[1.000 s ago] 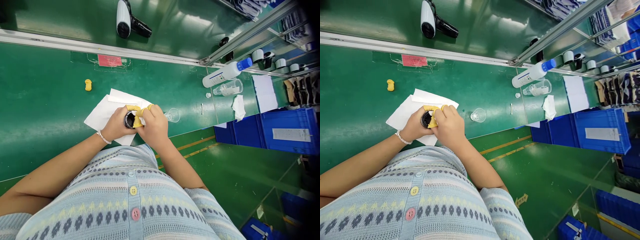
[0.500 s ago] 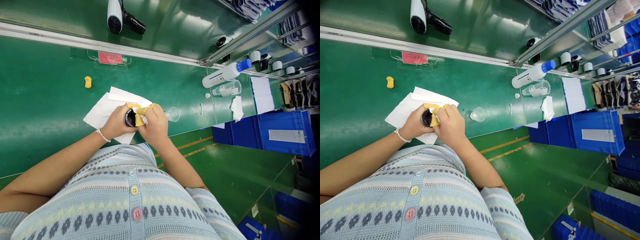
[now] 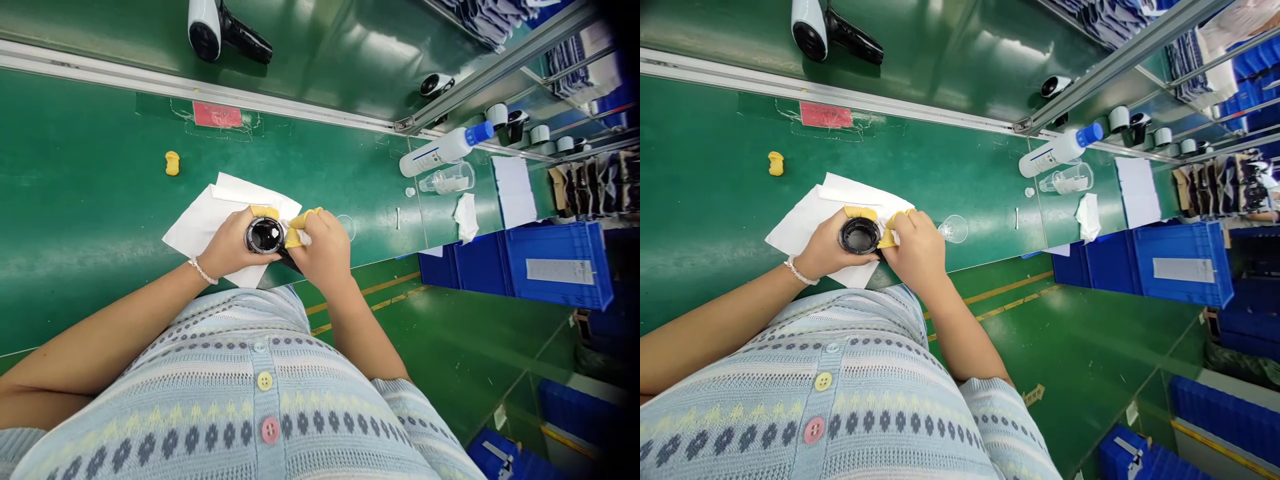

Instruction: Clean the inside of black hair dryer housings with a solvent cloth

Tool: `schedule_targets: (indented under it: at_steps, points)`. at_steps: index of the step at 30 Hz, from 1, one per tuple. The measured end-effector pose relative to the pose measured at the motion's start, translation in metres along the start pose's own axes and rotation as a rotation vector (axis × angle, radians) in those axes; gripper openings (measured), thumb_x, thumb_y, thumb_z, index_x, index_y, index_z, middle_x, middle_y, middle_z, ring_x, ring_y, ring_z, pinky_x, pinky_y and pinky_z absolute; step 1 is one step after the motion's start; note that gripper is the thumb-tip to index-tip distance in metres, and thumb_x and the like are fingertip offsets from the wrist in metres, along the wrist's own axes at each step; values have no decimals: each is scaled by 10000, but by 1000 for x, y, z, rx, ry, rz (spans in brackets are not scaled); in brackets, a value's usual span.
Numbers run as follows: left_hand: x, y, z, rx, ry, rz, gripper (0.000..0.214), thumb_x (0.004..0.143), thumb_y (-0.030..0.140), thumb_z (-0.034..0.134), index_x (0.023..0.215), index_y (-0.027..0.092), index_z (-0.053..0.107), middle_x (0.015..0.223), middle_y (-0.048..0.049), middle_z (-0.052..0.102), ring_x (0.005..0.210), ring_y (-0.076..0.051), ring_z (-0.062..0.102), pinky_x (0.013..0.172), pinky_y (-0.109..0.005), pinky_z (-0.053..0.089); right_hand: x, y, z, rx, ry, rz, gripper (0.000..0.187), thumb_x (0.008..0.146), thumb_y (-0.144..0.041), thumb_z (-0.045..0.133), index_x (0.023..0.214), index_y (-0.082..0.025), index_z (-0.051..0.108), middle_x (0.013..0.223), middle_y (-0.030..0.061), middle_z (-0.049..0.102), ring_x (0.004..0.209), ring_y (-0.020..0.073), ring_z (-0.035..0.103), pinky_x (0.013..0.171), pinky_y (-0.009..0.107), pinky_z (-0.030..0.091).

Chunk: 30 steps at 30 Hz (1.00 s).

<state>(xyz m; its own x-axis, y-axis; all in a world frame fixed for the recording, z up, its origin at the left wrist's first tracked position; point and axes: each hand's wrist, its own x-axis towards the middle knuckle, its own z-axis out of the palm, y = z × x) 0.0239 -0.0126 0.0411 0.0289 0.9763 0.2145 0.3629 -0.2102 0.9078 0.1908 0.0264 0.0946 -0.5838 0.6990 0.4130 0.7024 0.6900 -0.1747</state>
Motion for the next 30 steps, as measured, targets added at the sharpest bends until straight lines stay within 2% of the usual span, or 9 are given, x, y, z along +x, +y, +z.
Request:
schedule_targets:
  at_steps: [5, 13, 21, 25, 30]
  points:
    - [-1, 0, 1, 8, -5, -29, 562, 624, 417, 771, 1089, 197, 547, 1104, -48, 658, 1037, -240, 623, 914, -334, 482, -6, 0, -6, 56, 28, -46, 136, 871, -210, 445, 765, -189, 528, 674, 20, 481, 663, 171, 430, 586, 276, 333]
    - [-1, 1, 5, 37, 32, -43, 538, 628, 420, 745, 1076, 196, 546, 1074, -46, 668, 1004, -239, 638, 872, -329, 502, -6, -14, -5, -148, 24, -27, 138, 846, -187, 458, 710, -208, 472, 668, 20, 480, 656, 180, 392, 576, 288, 282]
    - [-1, -2, 6, 92, 51, -11, 510, 600, 296, 723, 1064, 198, 537, 1058, -35, 668, 972, -234, 640, 856, -331, 499, -4, -16, -4, -192, 7, -18, 137, 825, -168, 455, 696, -209, 438, 653, 9, 477, 642, 170, 396, 563, 284, 267]
    - [1, -2, 6, 126, 50, 17, 499, 594, 298, 722, 1050, 193, 548, 1044, -37, 672, 966, -240, 639, 868, -338, 491, -1, -14, -7, -202, -44, -44, 113, 806, -154, 459, 710, -209, 435, 661, 7, 479, 651, 169, 410, 562, 280, 262]
    - [3, -2, 4, 129, 29, 8, 515, 595, 355, 746, 1050, 205, 558, 1041, -31, 674, 982, -239, 637, 895, -335, 483, -9, -16, -19, -220, -121, -62, 98, 789, -143, 463, 720, -207, 440, 664, 9, 497, 645, 171, 409, 563, 275, 277]
